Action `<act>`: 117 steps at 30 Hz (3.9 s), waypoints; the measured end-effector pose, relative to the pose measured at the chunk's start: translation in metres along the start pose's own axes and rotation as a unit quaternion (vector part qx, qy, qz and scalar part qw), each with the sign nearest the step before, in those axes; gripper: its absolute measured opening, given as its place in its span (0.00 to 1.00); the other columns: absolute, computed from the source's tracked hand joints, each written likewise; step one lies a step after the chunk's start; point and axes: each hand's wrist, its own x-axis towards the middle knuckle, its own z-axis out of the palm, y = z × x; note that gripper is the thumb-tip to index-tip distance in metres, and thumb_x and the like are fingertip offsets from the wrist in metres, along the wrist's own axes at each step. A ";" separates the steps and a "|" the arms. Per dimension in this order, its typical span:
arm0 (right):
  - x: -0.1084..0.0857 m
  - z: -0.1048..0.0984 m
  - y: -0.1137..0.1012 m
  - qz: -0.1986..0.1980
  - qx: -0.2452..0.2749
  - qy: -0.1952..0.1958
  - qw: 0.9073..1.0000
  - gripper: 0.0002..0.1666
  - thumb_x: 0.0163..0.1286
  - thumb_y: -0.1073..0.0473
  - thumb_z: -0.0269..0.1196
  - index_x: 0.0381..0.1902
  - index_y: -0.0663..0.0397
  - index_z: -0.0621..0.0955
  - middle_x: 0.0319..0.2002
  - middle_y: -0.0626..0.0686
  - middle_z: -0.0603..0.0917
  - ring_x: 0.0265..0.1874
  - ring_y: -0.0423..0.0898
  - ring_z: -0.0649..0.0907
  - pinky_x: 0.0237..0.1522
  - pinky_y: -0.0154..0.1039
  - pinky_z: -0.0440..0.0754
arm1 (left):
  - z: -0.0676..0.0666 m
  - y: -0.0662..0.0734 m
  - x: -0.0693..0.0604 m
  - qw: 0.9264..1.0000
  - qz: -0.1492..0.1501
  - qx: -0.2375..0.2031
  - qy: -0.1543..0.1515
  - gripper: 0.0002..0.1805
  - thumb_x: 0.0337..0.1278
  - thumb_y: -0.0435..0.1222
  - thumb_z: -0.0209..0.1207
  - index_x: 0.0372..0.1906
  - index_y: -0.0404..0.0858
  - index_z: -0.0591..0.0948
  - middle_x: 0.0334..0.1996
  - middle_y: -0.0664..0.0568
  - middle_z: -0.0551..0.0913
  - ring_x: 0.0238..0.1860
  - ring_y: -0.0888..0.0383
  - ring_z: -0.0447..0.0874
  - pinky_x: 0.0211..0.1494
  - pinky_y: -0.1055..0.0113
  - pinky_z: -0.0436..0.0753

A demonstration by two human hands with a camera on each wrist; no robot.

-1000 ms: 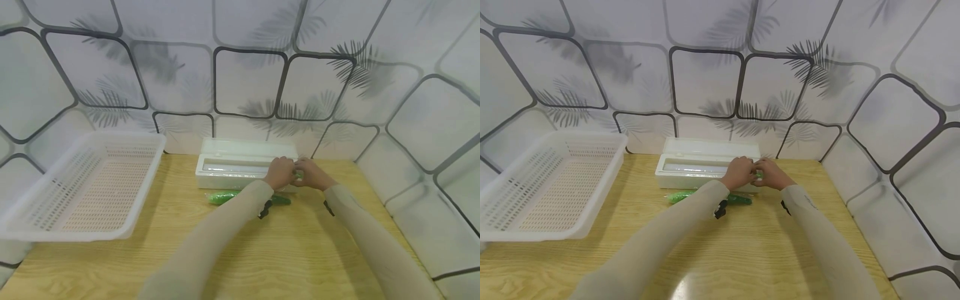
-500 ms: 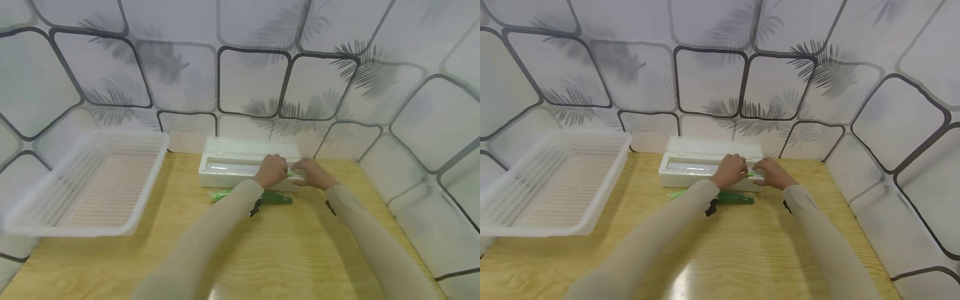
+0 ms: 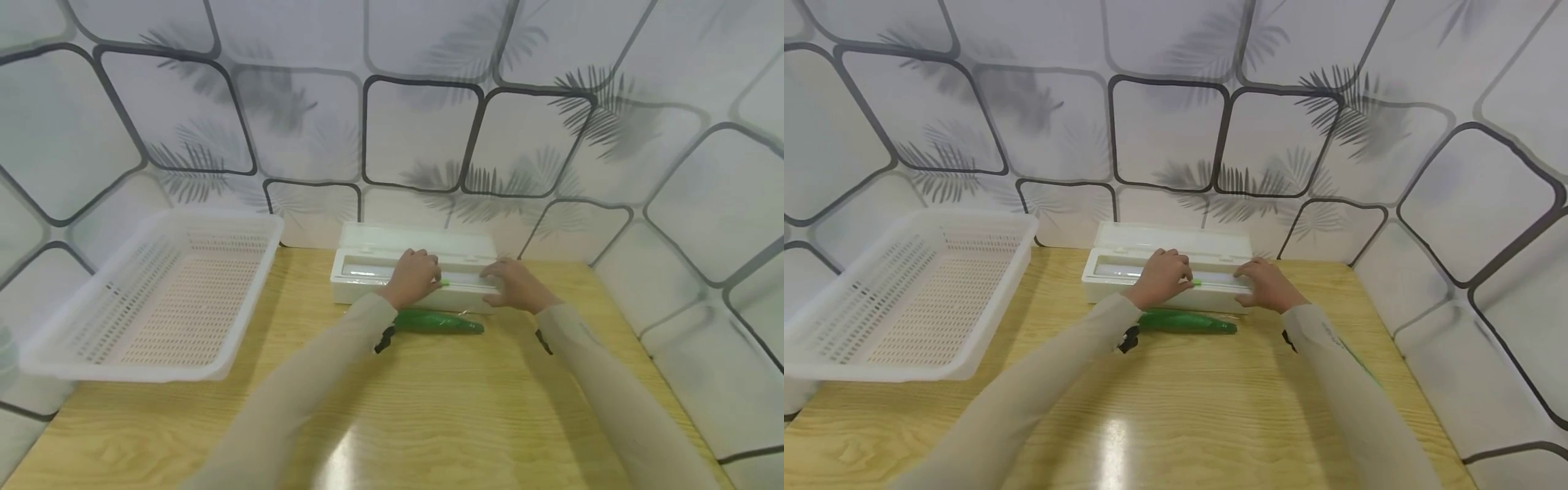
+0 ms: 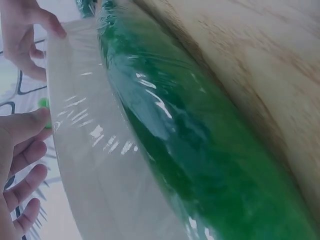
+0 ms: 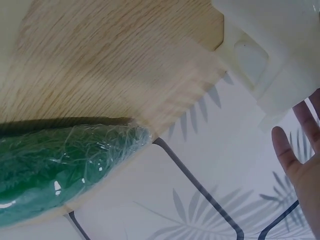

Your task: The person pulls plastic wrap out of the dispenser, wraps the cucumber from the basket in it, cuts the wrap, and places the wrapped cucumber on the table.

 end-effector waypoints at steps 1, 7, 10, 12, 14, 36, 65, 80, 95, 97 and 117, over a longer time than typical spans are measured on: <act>0.000 0.000 -0.001 0.002 -0.009 -0.001 1.000 0.25 0.41 0.57 0.73 0.38 0.65 0.82 0.38 0.60 0.86 0.41 0.60 0.80 0.51 0.57 0.75 | -0.001 -0.001 -0.002 1.000 0.003 0.002 0.004 0.10 0.54 0.49 0.62 0.35 0.49 0.87 0.33 0.59 0.83 0.33 0.61 0.77 0.41 0.67 0.75; 0.002 0.000 -0.009 0.046 -0.064 -0.039 0.996 0.26 0.43 0.55 0.69 0.41 0.63 0.81 0.40 0.59 0.85 0.44 0.59 0.80 0.52 0.59 0.73 | -0.006 -0.011 -0.013 1.000 0.009 0.014 0.017 0.09 0.53 0.47 0.63 0.34 0.48 0.87 0.34 0.58 0.84 0.35 0.60 0.78 0.43 0.66 0.75; 0.004 -0.001 -0.015 0.071 -0.083 -0.066 0.992 0.28 0.44 0.55 0.68 0.44 0.64 0.80 0.43 0.60 0.84 0.48 0.60 0.79 0.56 0.61 0.69 | -0.007 -0.014 -0.018 0.999 0.011 0.023 0.023 0.09 0.53 0.46 0.63 0.34 0.48 0.87 0.34 0.58 0.84 0.34 0.60 0.78 0.43 0.66 0.75; 0.005 -0.001 -0.019 0.080 -0.102 -0.083 0.988 0.29 0.45 0.54 0.68 0.45 0.64 0.79 0.45 0.61 0.83 0.50 0.61 0.78 0.57 0.62 0.68 | -0.007 -0.016 -0.020 0.999 0.016 0.033 0.025 0.09 0.54 0.46 0.62 0.34 0.48 0.87 0.34 0.59 0.84 0.34 0.60 0.77 0.43 0.67 0.76; 0.007 -0.002 -0.024 0.082 -0.120 -0.097 0.985 0.30 0.45 0.54 0.67 0.46 0.65 0.78 0.46 0.62 0.82 0.51 0.62 0.77 0.57 0.63 0.68 | -0.008 -0.017 -0.021 0.999 0.021 0.029 0.025 0.09 0.54 0.46 0.62 0.33 0.47 0.87 0.33 0.58 0.83 0.34 0.60 0.77 0.43 0.66 0.75; 0.007 0.006 -0.029 0.088 -0.142 -0.091 0.982 0.34 0.45 0.50 0.69 0.51 0.61 0.77 0.48 0.59 0.81 0.50 0.56 0.75 0.53 0.59 0.71 | -0.015 -0.036 -0.038 0.999 0.022 0.005 0.038 0.07 0.51 0.45 0.65 0.32 0.47 0.87 0.31 0.57 0.84 0.34 0.59 0.77 0.45 0.63 0.77; 0.009 0.004 -0.029 0.066 -0.151 -0.080 0.983 0.32 0.44 0.52 0.69 0.47 0.62 0.77 0.46 0.59 0.82 0.49 0.57 0.76 0.52 0.59 0.71 | -0.003 -0.070 -0.079 0.991 -0.013 0.065 0.116 0.05 0.57 0.38 0.59 0.34 0.40 0.79 0.30 0.49 0.82 0.35 0.52 0.81 0.49 0.54 0.79; 0.008 0.005 -0.029 0.073 -0.146 -0.080 0.983 0.32 0.44 0.52 0.69 0.48 0.61 0.77 0.47 0.59 0.82 0.50 0.57 0.76 0.55 0.61 0.70 | -0.003 -0.090 -0.108 0.977 -0.098 0.106 0.155 0.03 0.53 0.36 0.58 0.32 0.41 0.77 0.28 0.47 0.81 0.37 0.48 0.81 0.51 0.51 0.77; 0.010 0.006 -0.030 0.082 -0.131 -0.086 0.984 0.33 0.46 0.51 0.69 0.50 0.62 0.77 0.49 0.59 0.81 0.52 0.57 0.75 0.55 0.62 0.70 | -0.001 -0.096 -0.119 0.969 -0.173 0.088 0.152 0.05 0.54 0.36 0.58 0.35 0.39 0.80 0.29 0.46 0.79 0.35 0.47 0.78 0.50 0.49 0.75; 0.010 0.006 -0.030 0.082 -0.127 -0.084 0.985 0.33 0.47 0.52 0.68 0.50 0.62 0.77 0.49 0.60 0.81 0.52 0.57 0.75 0.55 0.62 0.70 | -0.002 -0.096 -0.119 0.970 -0.178 0.086 0.141 0.06 0.55 0.36 0.57 0.36 0.38 0.79 0.30 0.45 0.80 0.37 0.47 0.77 0.51 0.49 0.74; 0.009 -0.001 -0.023 0.096 -0.072 -0.114 0.986 0.33 0.48 0.51 0.69 0.51 0.62 0.77 0.50 0.60 0.81 0.54 0.61 0.75 0.58 0.67 0.63 | 0.007 -0.027 -0.109 0.991 0.117 0.066 0.013 0.24 0.42 0.43 0.71 0.44 0.38 0.77 0.35 0.51 0.80 0.35 0.57 0.80 0.40 0.66 0.81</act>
